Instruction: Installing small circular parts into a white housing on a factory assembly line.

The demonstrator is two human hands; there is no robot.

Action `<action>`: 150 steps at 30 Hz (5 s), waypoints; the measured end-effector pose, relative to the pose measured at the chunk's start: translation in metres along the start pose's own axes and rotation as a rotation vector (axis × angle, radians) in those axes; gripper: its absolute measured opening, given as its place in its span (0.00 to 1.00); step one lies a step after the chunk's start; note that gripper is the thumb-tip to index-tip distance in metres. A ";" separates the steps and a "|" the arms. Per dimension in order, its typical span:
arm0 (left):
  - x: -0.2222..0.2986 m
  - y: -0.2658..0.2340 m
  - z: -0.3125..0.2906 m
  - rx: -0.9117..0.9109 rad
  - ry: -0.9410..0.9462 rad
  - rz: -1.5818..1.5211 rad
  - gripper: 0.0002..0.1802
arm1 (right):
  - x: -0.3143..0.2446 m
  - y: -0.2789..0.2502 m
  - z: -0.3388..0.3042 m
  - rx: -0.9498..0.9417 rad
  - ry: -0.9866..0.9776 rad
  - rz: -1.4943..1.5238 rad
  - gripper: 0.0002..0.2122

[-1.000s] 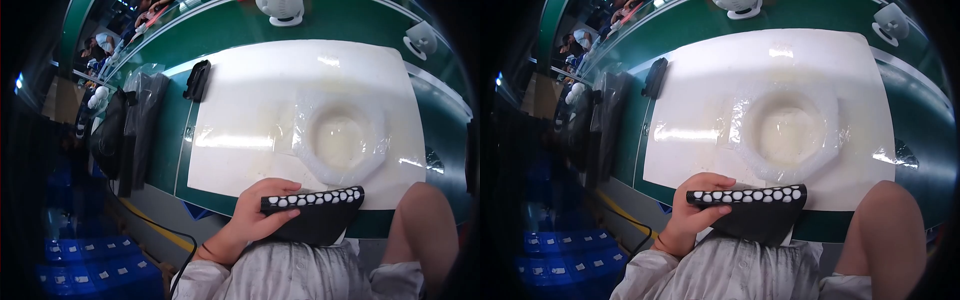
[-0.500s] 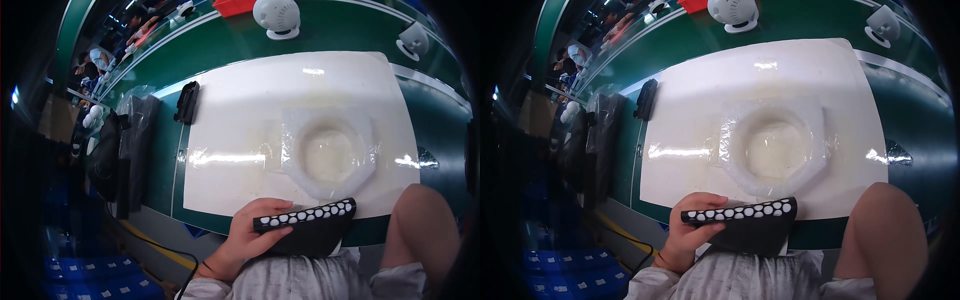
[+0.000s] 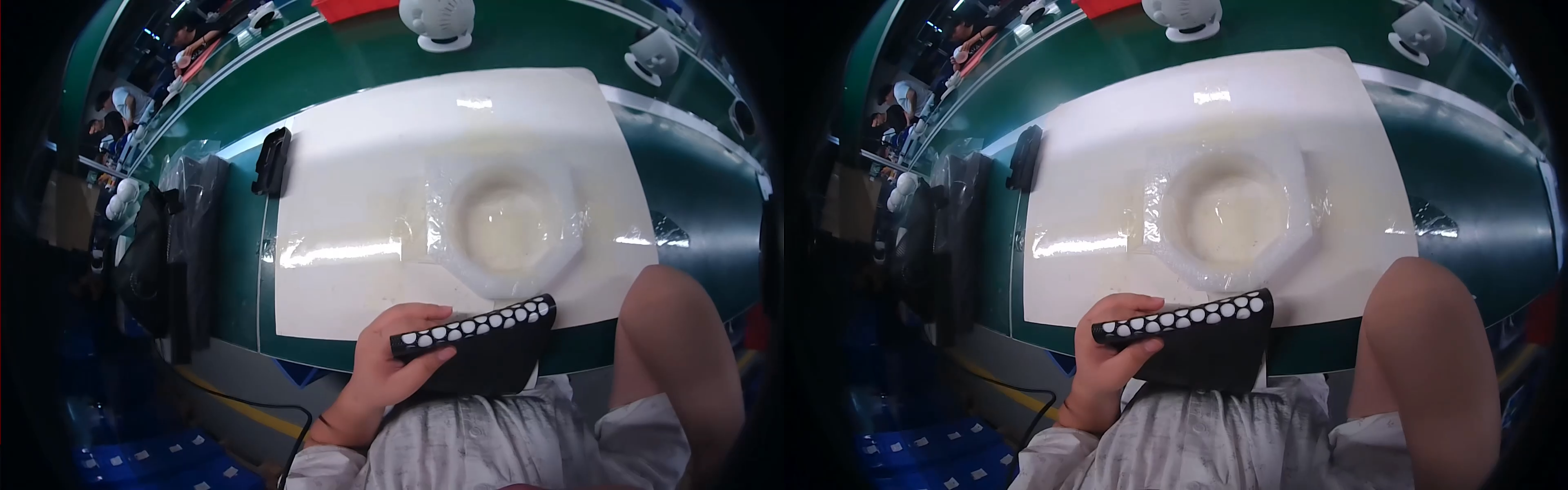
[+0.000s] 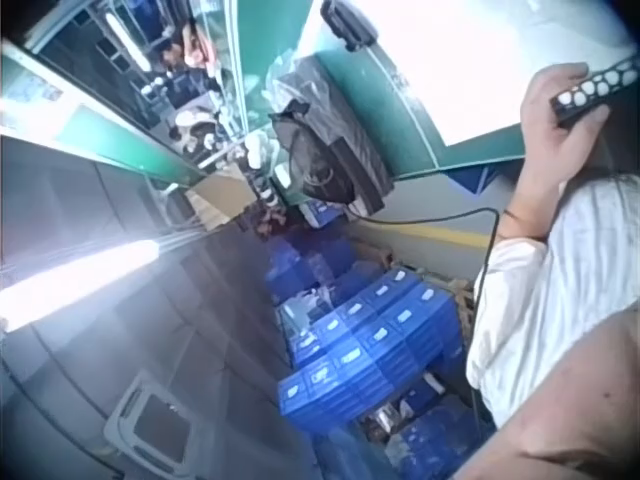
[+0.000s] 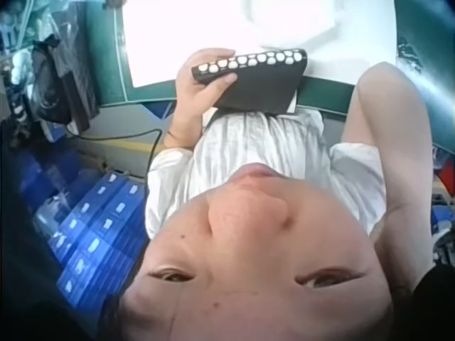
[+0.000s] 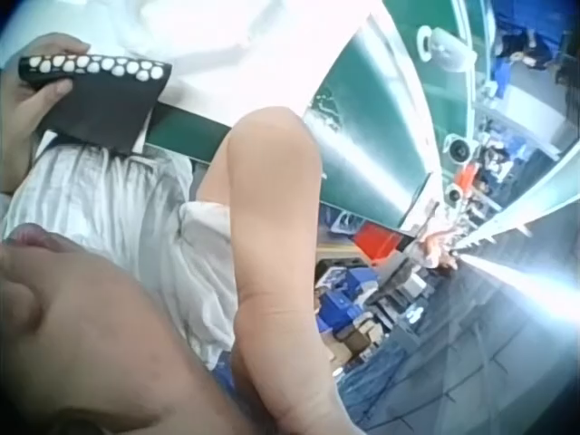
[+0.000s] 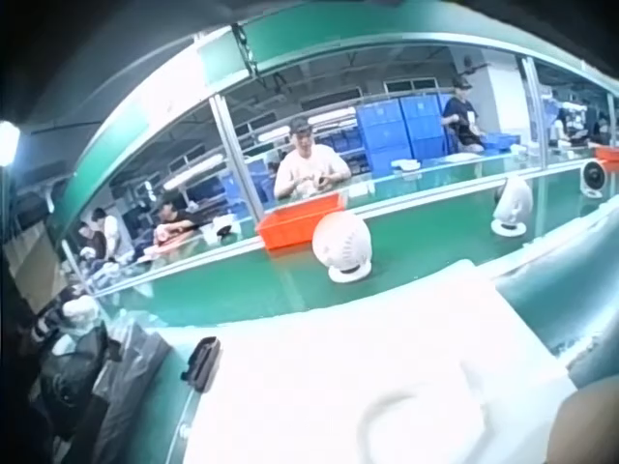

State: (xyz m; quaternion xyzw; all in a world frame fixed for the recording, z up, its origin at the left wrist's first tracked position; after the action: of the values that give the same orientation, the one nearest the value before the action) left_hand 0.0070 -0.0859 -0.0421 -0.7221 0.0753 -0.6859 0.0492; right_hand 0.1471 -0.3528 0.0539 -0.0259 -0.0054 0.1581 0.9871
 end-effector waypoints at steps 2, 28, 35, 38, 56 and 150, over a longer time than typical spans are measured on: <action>0.000 0.000 0.001 -0.002 0.060 0.007 0.13 | 0.005 0.000 0.004 -0.024 -0.009 0.006 0.13; -0.001 -0.017 -0.004 -0.135 0.083 -0.034 0.12 | 0.268 0.059 -0.096 -0.872 1.046 -0.968 0.25; -0.002 -0.014 -0.005 -0.082 0.028 -0.021 0.14 | 0.218 0.016 -0.062 -0.658 0.289 -1.326 0.12; -0.006 -0.010 -0.010 -0.049 0.039 -0.041 0.14 | 0.141 0.018 -0.026 -0.328 0.492 -1.077 0.11; 0.000 0.018 -0.007 -0.008 0.059 -0.279 0.08 | -0.045 0.069 -0.039 0.073 1.357 -0.040 0.18; -0.004 0.019 -0.010 0.017 0.055 -0.067 0.08 | -0.041 0.099 0.048 -0.829 0.384 -0.581 0.16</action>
State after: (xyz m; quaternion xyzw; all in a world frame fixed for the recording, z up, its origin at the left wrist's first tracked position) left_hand -0.0041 -0.1035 -0.0489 -0.7046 0.0465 -0.7074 0.0302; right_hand 0.0768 -0.2692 0.0970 -0.4393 0.1060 -0.1443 0.8803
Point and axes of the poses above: each hand's wrist, its own z-axis towards the middle knuckle, its own y-axis out of the palm, x = y × z, the point moved 1 cm from there along z, towards the middle knuckle, and after that the axes turned 10 degrees about -y, right-handed, at the moved point
